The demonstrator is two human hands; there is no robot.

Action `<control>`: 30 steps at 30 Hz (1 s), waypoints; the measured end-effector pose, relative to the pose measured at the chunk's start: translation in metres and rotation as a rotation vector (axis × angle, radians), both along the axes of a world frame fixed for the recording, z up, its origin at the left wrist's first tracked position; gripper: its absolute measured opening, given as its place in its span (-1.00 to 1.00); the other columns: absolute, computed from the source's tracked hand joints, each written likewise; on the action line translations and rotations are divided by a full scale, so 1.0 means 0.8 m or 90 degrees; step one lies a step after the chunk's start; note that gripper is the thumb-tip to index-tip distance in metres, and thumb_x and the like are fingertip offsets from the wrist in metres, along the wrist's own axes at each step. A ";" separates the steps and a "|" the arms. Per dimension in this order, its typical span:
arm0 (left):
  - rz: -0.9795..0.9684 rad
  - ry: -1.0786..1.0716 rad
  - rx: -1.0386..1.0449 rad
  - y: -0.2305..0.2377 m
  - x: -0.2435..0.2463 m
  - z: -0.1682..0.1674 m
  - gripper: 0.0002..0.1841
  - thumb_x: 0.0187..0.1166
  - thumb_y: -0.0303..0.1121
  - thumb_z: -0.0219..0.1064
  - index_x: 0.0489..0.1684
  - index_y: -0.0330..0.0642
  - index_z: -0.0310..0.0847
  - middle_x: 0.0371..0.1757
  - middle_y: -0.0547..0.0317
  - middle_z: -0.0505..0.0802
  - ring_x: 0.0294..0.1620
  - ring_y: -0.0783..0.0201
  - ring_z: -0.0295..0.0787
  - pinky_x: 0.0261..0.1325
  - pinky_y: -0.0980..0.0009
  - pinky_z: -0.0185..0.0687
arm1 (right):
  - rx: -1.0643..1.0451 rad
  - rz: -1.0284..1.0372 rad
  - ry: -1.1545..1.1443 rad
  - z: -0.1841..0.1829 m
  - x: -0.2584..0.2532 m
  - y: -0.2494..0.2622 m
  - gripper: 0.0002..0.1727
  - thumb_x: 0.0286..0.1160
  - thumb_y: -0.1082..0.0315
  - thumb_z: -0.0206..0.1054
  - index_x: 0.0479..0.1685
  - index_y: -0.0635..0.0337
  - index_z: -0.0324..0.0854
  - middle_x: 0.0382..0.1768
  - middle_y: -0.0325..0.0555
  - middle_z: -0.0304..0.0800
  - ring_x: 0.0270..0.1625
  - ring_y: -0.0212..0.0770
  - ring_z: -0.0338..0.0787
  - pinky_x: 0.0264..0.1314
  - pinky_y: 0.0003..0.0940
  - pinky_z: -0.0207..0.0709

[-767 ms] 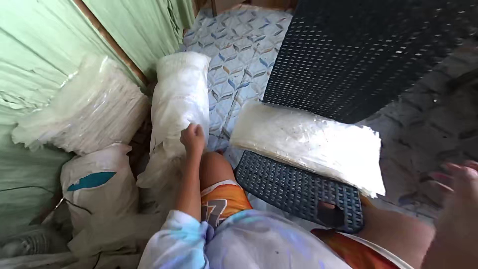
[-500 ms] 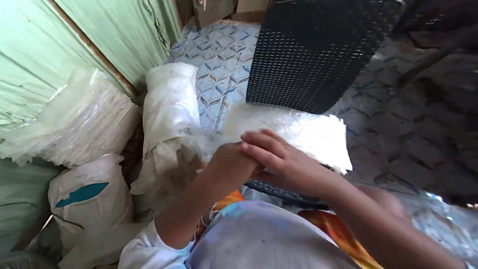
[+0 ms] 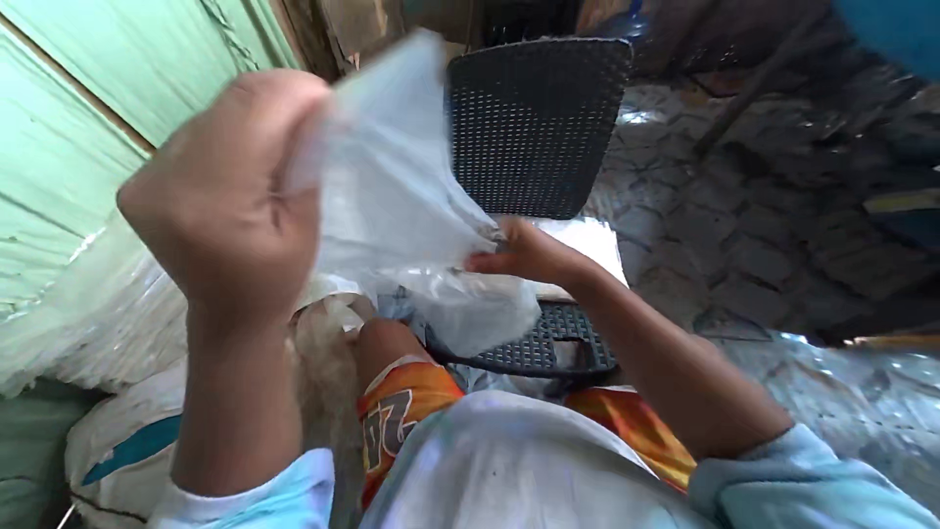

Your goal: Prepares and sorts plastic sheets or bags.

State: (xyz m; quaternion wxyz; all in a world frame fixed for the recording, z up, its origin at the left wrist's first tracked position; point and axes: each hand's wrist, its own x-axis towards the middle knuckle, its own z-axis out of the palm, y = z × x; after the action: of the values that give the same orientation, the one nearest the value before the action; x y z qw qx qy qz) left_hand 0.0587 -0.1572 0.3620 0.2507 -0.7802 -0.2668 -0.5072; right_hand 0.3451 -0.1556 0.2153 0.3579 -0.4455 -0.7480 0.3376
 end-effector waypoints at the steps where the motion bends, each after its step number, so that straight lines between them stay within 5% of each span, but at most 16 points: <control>1: 0.020 -0.034 -0.007 0.019 -0.018 0.003 -0.63 0.85 -0.21 0.13 0.10 -0.39 0.70 -0.10 -0.13 0.87 -0.15 0.36 0.79 -0.04 0.42 0.64 | -0.056 -0.037 -0.068 -0.025 0.036 0.002 -0.82 0.41 0.30 0.56 -0.21 0.24 0.80 -0.44 -0.12 0.82 -0.39 -0.28 0.77 -0.22 -0.15 0.72; 2: 0.037 -0.081 -0.036 0.038 -0.037 0.002 -0.60 0.87 -0.17 0.10 0.06 -0.40 0.68 -0.16 -0.08 0.83 -0.27 0.42 0.71 -0.15 0.44 0.60 | -0.101 -0.075 -0.107 -0.049 0.077 0.000 -0.80 0.45 0.28 0.54 -0.17 0.26 0.80 -0.38 -0.05 0.83 -0.31 -0.19 0.80 -0.10 -0.02 0.72; 4: 0.059 -0.186 -0.167 0.064 -0.057 -0.017 -0.54 0.88 -0.11 0.04 0.02 -0.42 0.65 -0.20 0.04 0.77 -0.38 0.54 0.57 -0.24 0.52 0.53 | -0.113 -0.161 -0.046 -0.085 0.150 -0.022 -0.82 0.49 0.32 0.50 -0.14 0.27 0.80 -0.28 -0.11 0.85 -0.19 -0.29 0.80 0.09 -0.10 0.70; 6: 0.065 -0.321 -0.360 0.082 -0.037 -0.059 -0.53 0.90 -0.11 -0.04 0.09 -0.41 0.61 -0.24 0.14 0.71 -0.49 0.57 0.45 -0.36 0.54 0.47 | -0.075 -0.308 0.278 -0.096 0.186 -0.042 -0.87 0.53 0.46 0.36 -0.08 0.32 0.71 -0.20 -0.16 0.84 -0.11 -0.34 0.80 0.12 -0.25 0.72; 9: 0.053 -0.424 -0.624 0.102 0.023 -0.161 -0.45 0.94 -0.07 -0.27 0.38 -0.36 0.44 -0.36 0.07 0.63 -0.51 0.28 0.56 -0.33 0.22 0.62 | -0.130 -0.422 0.643 -0.083 0.190 -0.047 -0.56 0.83 0.07 0.07 0.56 0.02 0.32 0.25 -0.12 0.70 0.20 -0.11 0.78 0.18 0.01 0.74; 10: 0.049 -0.370 -0.671 0.107 0.039 -0.200 -0.47 0.94 -0.12 -0.29 0.46 -0.38 0.38 -0.29 -0.05 0.70 -0.41 0.15 0.71 -0.22 0.10 0.75 | -0.140 -0.500 0.610 -0.080 0.191 -0.044 -0.58 0.84 0.05 0.07 0.49 0.06 0.38 0.14 -0.11 0.75 0.08 -0.13 0.83 0.08 -0.03 0.78; 12: 0.097 -0.202 -0.698 0.127 0.053 -0.259 -0.58 0.89 -0.33 -0.14 0.47 -0.41 0.43 -0.03 -0.34 0.82 -0.06 -0.20 0.84 0.07 -0.21 0.71 | -0.114 -0.728 0.264 -0.079 0.206 -0.037 -0.51 0.87 0.01 0.02 0.28 0.28 0.57 -0.11 0.01 0.73 -0.15 -0.15 0.75 -0.07 -0.14 0.66; 14: 0.153 -0.139 -0.725 0.148 0.054 -0.290 -0.60 0.89 -0.31 -0.09 0.40 -0.39 0.52 0.11 -0.38 0.82 0.14 -0.30 0.81 0.26 -0.30 0.60 | -0.094 -0.784 -0.155 -0.089 0.223 -0.041 -0.41 0.92 0.00 -0.15 0.23 0.37 0.58 -0.06 0.45 0.77 0.04 0.43 0.79 0.06 0.43 0.57; 16: 0.156 -0.245 -0.709 0.180 0.062 -0.300 -0.52 0.89 -0.13 -0.01 0.13 -0.44 0.66 -0.12 -0.33 0.82 -0.10 -0.23 0.80 0.08 -0.24 0.62 | -0.088 -0.822 -0.228 -0.098 0.234 -0.027 -0.38 0.93 -0.04 -0.21 0.20 0.36 0.56 -0.07 0.54 0.75 0.07 0.59 0.76 0.02 0.58 0.48; 18: 0.138 -0.372 -0.707 0.208 0.065 -0.299 -0.51 0.75 -0.05 0.23 0.20 -0.41 0.62 -0.12 -0.29 0.79 -0.18 -0.13 0.75 -0.02 -0.13 0.64 | -0.035 -0.831 -0.119 -0.094 0.243 -0.014 -0.44 0.93 0.04 -0.12 0.20 0.40 0.58 -0.01 0.49 0.73 0.11 0.47 0.74 0.15 0.49 0.47; 19: 0.129 -0.381 -0.716 0.216 0.066 -0.292 -0.45 0.67 -0.11 0.35 0.44 -0.37 0.47 0.11 -0.38 0.77 0.04 -0.22 0.76 0.14 -0.16 0.64 | 0.032 -0.800 -0.078 -0.089 0.243 -0.011 -0.51 0.92 0.13 -0.06 0.23 0.43 0.58 0.04 0.44 0.73 0.13 0.37 0.75 0.23 0.39 0.50; 21: 0.041 -0.326 -0.717 0.213 0.084 -0.268 -0.18 0.56 -0.18 0.47 0.73 -0.42 0.14 0.53 -0.59 0.47 0.53 -0.45 0.44 0.49 -0.32 0.39 | 0.187 -0.661 -0.081 -0.067 0.230 -0.013 -0.61 0.86 0.35 0.01 0.34 0.47 0.56 0.15 0.38 0.73 0.16 0.20 0.78 0.33 0.16 0.60; 25: -0.346 -0.098 -0.631 0.161 0.172 -0.152 0.02 0.54 0.21 0.32 0.86 -0.27 -0.06 0.77 -0.17 0.35 0.71 0.02 0.37 0.63 0.04 0.42 | 0.487 -0.311 -0.121 0.021 0.160 -0.006 -0.70 0.65 0.52 0.12 0.09 0.37 0.76 -0.17 0.05 0.75 -0.10 -0.28 0.74 0.07 -0.41 0.65; 27: -0.478 -0.070 -0.554 0.139 0.211 -0.093 -0.10 0.50 0.24 0.36 0.68 -0.29 0.28 0.40 0.00 0.72 0.25 0.30 0.74 0.22 0.31 0.73 | 0.557 -0.186 -0.115 0.069 0.135 -0.001 -0.74 0.72 0.42 0.17 0.06 0.32 0.77 -0.17 -0.04 0.78 -0.08 -0.41 0.74 0.10 -0.55 0.63; 28: -0.503 -0.100 -0.487 0.133 0.221 -0.068 -0.40 0.59 0.03 0.38 0.32 -0.37 0.58 0.03 0.10 0.85 -0.11 0.45 0.79 -0.06 0.45 0.77 | 0.573 -0.168 -0.130 0.091 0.133 0.000 -0.74 0.75 0.37 0.20 0.03 0.35 0.75 -0.16 -0.04 0.81 -0.07 -0.45 0.76 0.12 -0.58 0.63; 30: -0.416 -0.165 -0.298 0.137 0.222 -0.027 -0.65 0.76 -0.19 0.25 -0.26 -0.35 0.72 -0.45 0.27 0.72 -0.51 0.57 0.56 -0.39 0.58 0.53 | 0.578 -0.224 -0.217 0.129 0.146 0.000 -0.70 0.78 0.28 0.18 -0.06 0.34 0.74 -0.25 -0.05 0.83 -0.22 -0.41 0.76 -0.05 -0.48 0.65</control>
State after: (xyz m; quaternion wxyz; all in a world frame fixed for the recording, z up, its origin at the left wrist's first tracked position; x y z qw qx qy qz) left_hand 0.2359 -0.0479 0.3405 -0.1427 -0.7896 -0.1424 -0.5796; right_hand 0.4622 -0.1560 0.3187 0.4395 -0.4131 -0.7807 -0.1636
